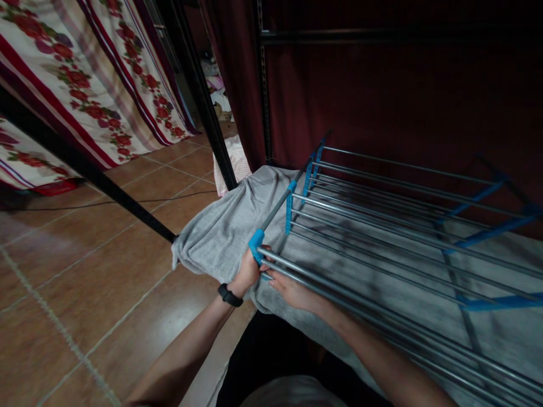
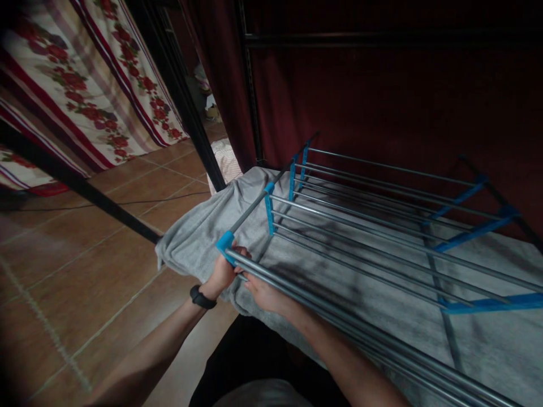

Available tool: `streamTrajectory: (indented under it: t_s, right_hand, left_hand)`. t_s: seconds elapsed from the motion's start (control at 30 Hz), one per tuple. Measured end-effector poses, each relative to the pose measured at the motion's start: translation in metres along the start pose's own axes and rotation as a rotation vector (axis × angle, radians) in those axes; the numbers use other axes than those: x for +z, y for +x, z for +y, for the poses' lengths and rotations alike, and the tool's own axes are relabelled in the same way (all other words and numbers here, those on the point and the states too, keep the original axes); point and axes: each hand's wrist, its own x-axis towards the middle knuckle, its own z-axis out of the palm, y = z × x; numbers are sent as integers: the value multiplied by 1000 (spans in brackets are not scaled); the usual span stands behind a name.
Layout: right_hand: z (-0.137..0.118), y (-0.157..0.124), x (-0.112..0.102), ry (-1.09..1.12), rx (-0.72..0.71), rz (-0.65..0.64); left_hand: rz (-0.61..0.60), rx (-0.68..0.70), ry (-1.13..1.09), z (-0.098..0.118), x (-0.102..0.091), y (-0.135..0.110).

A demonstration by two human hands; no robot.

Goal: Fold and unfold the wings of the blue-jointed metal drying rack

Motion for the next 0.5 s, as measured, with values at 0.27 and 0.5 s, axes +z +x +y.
streamTrajectory:
  t_s: [0.27, 0.5]
  right_hand:
    - [-3, 0, -1, 48, 34, -40]
    - [-10, -3, -6, 1, 63, -53]
  left_hand:
    - [-38, -6, -17, -1, 0, 0]
    - [-34, -15, -3, -1, 1, -2]
